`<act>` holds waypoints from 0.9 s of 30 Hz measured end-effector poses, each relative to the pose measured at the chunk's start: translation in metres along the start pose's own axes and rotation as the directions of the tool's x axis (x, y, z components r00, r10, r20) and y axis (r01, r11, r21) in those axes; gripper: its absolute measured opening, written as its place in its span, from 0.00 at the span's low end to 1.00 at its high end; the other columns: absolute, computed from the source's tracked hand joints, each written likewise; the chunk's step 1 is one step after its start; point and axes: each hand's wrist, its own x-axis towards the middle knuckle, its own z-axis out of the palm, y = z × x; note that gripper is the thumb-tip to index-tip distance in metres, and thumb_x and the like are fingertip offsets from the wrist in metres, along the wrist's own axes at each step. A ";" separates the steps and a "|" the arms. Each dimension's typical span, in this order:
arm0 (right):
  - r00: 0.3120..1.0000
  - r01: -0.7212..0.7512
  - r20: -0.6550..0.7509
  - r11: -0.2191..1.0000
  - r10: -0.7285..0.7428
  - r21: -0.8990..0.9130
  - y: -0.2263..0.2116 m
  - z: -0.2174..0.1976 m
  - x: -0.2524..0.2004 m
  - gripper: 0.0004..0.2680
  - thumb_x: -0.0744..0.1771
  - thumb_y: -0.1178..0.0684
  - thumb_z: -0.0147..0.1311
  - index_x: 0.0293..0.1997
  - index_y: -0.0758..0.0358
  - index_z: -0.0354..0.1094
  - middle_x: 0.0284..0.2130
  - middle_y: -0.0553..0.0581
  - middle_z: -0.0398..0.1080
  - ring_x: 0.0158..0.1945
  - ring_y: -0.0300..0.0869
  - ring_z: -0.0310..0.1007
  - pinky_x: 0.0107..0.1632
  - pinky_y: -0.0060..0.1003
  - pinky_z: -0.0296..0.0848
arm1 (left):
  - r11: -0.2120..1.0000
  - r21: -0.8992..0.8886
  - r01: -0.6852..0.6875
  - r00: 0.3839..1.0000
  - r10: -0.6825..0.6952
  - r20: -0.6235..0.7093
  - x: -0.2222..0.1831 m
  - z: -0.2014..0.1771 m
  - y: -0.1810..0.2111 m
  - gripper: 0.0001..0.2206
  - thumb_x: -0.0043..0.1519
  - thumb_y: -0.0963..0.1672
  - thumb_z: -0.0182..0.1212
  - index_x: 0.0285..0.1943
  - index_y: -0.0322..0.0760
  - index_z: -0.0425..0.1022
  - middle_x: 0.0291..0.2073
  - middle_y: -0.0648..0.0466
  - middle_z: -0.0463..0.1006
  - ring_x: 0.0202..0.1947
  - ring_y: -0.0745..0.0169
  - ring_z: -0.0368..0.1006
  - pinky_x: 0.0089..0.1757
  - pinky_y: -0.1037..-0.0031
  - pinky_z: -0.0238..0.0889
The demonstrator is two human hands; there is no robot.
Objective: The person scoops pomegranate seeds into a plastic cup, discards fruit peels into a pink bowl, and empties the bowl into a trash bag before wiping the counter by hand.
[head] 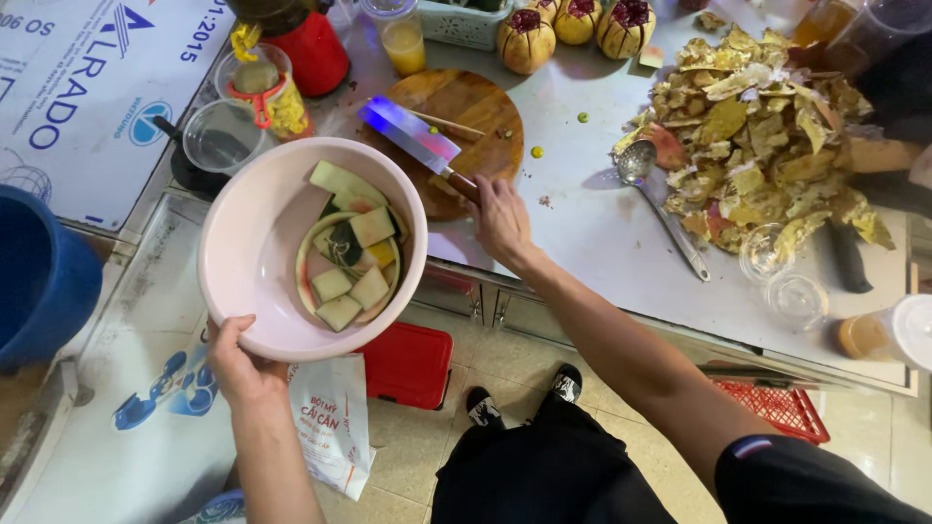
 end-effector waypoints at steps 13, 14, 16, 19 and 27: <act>0.877 -0.392 -0.009 0.702 0.481 -0.594 0.189 -0.141 -0.052 0.12 0.61 0.58 0.59 0.48 0.63 0.75 0.46 0.66 0.75 0.51 0.59 0.74 0.52 0.51 0.75 | 0.995 0.021 0.097 0.981 -0.099 0.164 0.026 0.048 -0.015 0.32 0.50 0.39 0.52 0.70 0.40 0.65 0.63 0.48 0.70 0.66 0.46 0.68 0.61 0.55 0.68; 0.873 -0.351 0.039 0.682 0.486 -0.641 0.200 -0.137 -0.052 0.11 0.61 0.58 0.59 0.47 0.63 0.76 0.45 0.67 0.76 0.51 0.59 0.75 0.52 0.50 0.75 | 0.996 0.025 0.088 0.980 -0.091 0.179 0.029 0.050 -0.017 0.32 0.50 0.38 0.52 0.70 0.40 0.65 0.63 0.48 0.70 0.66 0.47 0.68 0.61 0.56 0.67; 0.843 -0.297 0.135 0.662 0.520 -0.688 0.216 -0.139 -0.048 0.10 0.62 0.57 0.59 0.45 0.63 0.76 0.43 0.68 0.77 0.48 0.57 0.77 0.50 0.49 0.77 | 0.997 0.036 0.065 0.976 -0.072 0.204 0.035 0.053 -0.020 0.33 0.50 0.38 0.52 0.71 0.40 0.65 0.62 0.48 0.70 0.65 0.47 0.68 0.61 0.57 0.67; 0.773 -0.257 0.264 0.665 0.577 -0.701 0.210 -0.147 -0.037 0.10 0.64 0.50 0.58 0.45 0.63 0.75 0.39 0.67 0.77 0.42 0.56 0.79 0.46 0.49 0.78 | 0.998 0.034 0.052 0.976 -0.058 0.210 0.041 0.050 -0.020 0.33 0.50 0.38 0.53 0.70 0.38 0.65 0.63 0.49 0.70 0.66 0.49 0.68 0.61 0.58 0.67; 0.995 -0.095 -0.062 0.973 0.083 -0.211 0.124 -0.110 0.004 0.08 0.71 0.50 0.52 0.49 0.59 0.75 0.31 0.62 0.77 0.32 0.57 0.77 0.34 0.52 0.72 | 0.999 -0.002 0.040 0.991 -0.039 0.129 0.031 0.024 -0.005 0.33 0.50 0.38 0.51 0.71 0.39 0.66 0.62 0.47 0.70 0.65 0.46 0.68 0.61 0.56 0.67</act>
